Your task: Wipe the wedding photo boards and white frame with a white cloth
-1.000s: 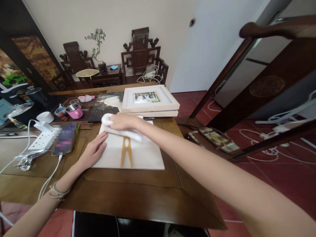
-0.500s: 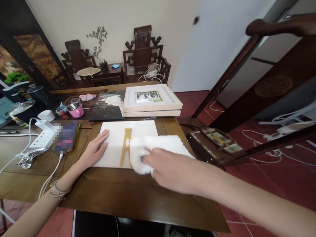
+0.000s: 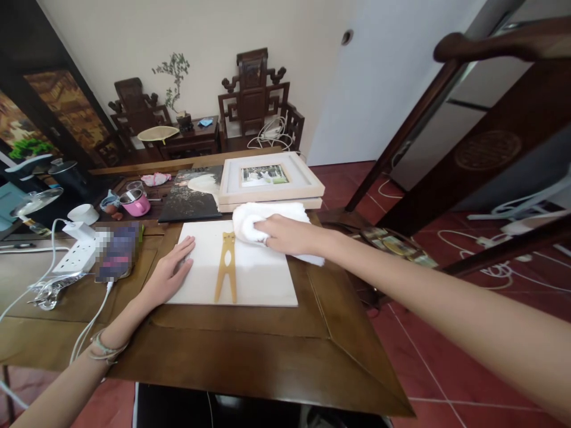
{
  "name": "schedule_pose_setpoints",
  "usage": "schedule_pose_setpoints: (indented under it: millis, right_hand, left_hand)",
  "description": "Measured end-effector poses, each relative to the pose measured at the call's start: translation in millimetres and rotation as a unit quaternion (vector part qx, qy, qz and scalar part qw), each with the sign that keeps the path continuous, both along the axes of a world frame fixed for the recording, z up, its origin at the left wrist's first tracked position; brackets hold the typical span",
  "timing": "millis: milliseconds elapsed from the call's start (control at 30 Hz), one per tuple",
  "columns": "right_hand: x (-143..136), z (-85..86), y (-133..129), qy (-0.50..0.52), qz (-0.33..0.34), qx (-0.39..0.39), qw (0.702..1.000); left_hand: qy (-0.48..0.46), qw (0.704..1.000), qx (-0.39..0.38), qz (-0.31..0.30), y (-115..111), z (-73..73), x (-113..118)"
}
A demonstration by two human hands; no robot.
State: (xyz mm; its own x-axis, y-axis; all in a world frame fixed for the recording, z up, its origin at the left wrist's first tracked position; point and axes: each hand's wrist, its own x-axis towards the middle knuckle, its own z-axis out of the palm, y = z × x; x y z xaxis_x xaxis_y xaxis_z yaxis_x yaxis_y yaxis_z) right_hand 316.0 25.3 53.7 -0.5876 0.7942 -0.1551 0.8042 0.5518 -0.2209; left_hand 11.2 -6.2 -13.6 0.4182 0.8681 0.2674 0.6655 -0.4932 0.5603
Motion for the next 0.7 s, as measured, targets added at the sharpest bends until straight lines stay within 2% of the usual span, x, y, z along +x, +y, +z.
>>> schedule_pose_setpoints:
  millis: [67,133,300,400,467,533,700]
  right_hand:
    - [-1.0,-0.2,-4.8,0.012,0.006,-0.011,1.000]
    - [-3.2,6.2,-21.1,0.030,0.010,-0.041,0.999]
    - [-7.5,36.6,-82.3,0.007,-0.020,-0.168,0.986]
    - [-7.7,48.0,-103.1,0.000,-0.022,-0.210,0.977]
    - [-7.4,48.5,-101.4,0.002,-0.023,-0.203,0.979]
    - [-7.3,44.3,-87.5,-0.004,-0.022,-0.178,0.984]
    - [-5.4,26.1,-25.4,0.008,0.003,-0.088,0.996]
  left_hand:
    - [0.003,1.000,0.000,-0.001,-0.1,0.5,-0.1]
    - [0.003,1.000,-0.001,-0.001,-0.1,0.6,-0.2]
    - [-0.003,1.000,0.000,-0.001,-0.2,-0.5,0.5]
    - [-0.004,1.000,0.004,-0.003,-0.5,-0.7,1.1]
    - [-0.003,1.000,0.002,-0.002,-0.7,-0.3,1.2]
    - [-0.003,1.000,-0.002,-0.001,-0.8,0.4,1.3]
    - [-0.002,1.000,-0.004,0.001,-0.4,0.8,0.9]
